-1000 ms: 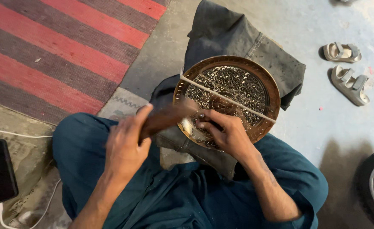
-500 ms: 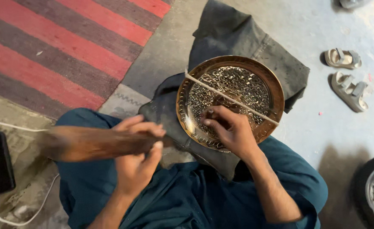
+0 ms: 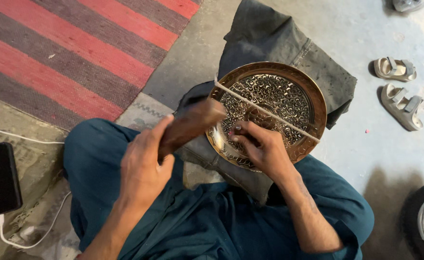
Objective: The person sits cross-legged on the floor with an engraved brass plate on a cushioned lap pad, holding a punch against the plate's patterned surface and striking it with a wooden mallet to emboss the decoration. They reposition the punch across different areas of the plate and briefly adjust the plate and pad between strikes.
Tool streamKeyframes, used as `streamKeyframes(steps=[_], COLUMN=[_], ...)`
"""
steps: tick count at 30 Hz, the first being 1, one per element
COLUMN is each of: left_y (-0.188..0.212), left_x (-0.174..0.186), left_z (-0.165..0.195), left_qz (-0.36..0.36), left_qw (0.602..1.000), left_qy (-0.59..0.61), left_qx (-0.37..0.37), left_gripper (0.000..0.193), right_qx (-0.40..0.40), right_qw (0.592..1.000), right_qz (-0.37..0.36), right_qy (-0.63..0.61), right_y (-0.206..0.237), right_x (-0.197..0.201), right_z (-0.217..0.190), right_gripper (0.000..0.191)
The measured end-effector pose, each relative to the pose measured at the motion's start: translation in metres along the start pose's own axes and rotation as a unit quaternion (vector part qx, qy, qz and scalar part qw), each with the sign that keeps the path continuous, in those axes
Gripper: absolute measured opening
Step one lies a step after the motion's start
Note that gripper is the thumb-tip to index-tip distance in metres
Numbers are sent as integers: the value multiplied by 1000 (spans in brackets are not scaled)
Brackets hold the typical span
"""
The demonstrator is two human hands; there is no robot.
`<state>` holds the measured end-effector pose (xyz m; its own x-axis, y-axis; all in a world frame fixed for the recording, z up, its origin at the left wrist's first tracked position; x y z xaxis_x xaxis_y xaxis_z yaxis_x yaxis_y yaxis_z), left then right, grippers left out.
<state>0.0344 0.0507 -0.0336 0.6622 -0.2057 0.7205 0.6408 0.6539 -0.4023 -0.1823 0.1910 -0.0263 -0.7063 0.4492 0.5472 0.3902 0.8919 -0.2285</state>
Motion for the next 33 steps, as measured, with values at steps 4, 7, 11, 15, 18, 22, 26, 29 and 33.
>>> streamKeyframes(steps=[4, 7, 11, 15, 18, 22, 26, 29, 33], left_y=[-4, -7, -7, -7, -7, -7, -7, -6, -5], left_x=[-9, -10, -8, -1, -13, -12, -17, -14, -19], left_z=[-2, 2, 1, -1, -1, -6, -7, -6, -5], left_qz=[-44, -62, -44, 42, -35, -2, -26, 9, -22], left_qw=[997, 989, 986, 996, 978, 991, 990, 996, 980], left_qy=[51, -113, -135, 17, -176, -105, -121, -40, -181], left_qx=[27, -72, -83, -76, -106, -78, -74, -77, -85], left_gripper=[79, 83, 83, 84, 84, 84, 84, 85, 78], right_qx=[12, 8, 16, 36, 8, 26, 23, 24, 9], right_qw=[1000, 1000, 1000, 999, 999, 999, 999, 1000, 1000], right_qz=[-1, -5, -5, 8, -11, -3, -8, -10, -14], right_qy=[11, 13, 7, 17, 36, 27, 22, 16, 4], right_y=[0, 0, 0, -1, 0, 0, -1, -1, -2], right_x=[1, 2, 2, 1, 1, 2, 2, 3, 3], right_z=[-3, -4, -3, -4, -1, -4, -6, -7, -6], right_gripper=[28, 29, 29, 27, 26, 31, 30, 30, 33])
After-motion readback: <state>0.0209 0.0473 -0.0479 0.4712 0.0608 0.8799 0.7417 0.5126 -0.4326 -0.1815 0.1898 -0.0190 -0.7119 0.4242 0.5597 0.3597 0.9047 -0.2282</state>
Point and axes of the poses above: each hand's wrist, its own y-axis away from the middle knuckle, its own x-axis out of the back of the hand, z = x × y, the point moved 5 cm from there along -y, towards the middle knuckle, and after that the axes turned 9 degrees about -y, right-handed, at the moved point
